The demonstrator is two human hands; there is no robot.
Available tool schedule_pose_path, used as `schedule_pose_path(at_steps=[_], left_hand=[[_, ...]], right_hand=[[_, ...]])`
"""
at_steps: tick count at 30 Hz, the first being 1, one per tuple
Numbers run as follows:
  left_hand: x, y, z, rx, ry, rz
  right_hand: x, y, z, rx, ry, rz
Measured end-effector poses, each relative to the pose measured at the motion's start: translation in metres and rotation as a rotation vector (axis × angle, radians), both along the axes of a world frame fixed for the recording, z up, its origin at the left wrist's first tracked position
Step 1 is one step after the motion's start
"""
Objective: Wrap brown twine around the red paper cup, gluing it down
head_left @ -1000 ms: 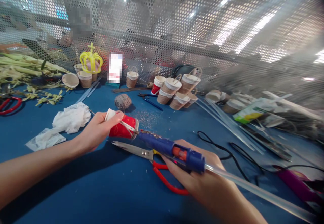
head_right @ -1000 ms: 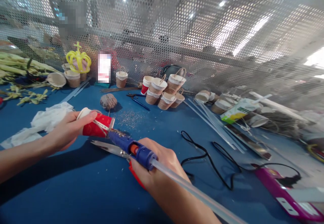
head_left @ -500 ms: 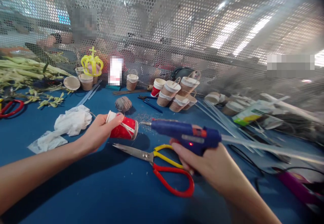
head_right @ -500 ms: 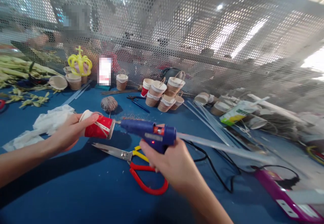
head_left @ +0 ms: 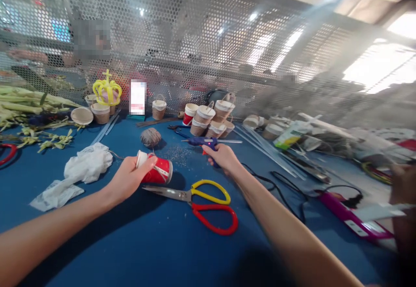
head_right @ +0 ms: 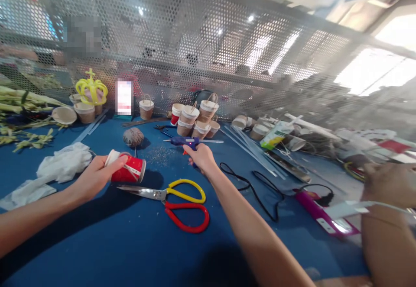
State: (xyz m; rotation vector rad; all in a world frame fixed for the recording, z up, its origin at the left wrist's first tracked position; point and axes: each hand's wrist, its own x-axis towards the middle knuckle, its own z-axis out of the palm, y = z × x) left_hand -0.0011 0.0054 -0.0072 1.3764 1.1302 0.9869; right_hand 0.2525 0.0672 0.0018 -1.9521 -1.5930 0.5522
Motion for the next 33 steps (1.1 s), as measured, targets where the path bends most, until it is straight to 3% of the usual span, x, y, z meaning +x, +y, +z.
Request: schedule_pose_path(at_steps=[5, 8, 12, 18, 21, 24, 33], left_hand=[[0.000, 0.000, -0.001, 0.029, 0.025, -0.011], [0.000, -0.003, 0.000, 0.085, 0.099, -0.042], [0.002, -0.010, 0.003, 0.157, 0.163, -0.097], [0.002, -0.015, 0.007, 0.213, 0.297, -0.206], [0.001, -0.014, 0.008, 0.216, 0.354, -0.241], [0.001, -0.014, 0.007, 0.229, 0.371, -0.240], [-0.001, -0.014, 0.013, 0.230, 0.383, -0.196]], right_hand=[[-0.009, -0.006, 0.005, 0.125, -0.197, 0.024], [-0.033, -0.024, 0.021, 0.154, -0.198, 0.211], [-0.068, -0.042, 0.035, 0.032, -0.036, 0.658], [-0.089, -0.041, 0.034, -0.202, 0.254, 0.857], [-0.094, -0.044, 0.032, -0.234, 0.507, 0.838], [-0.098, -0.051, 0.032, -0.116, 0.639, 0.704], [-0.095, -0.061, 0.037, 0.009, 0.427, 0.652]])
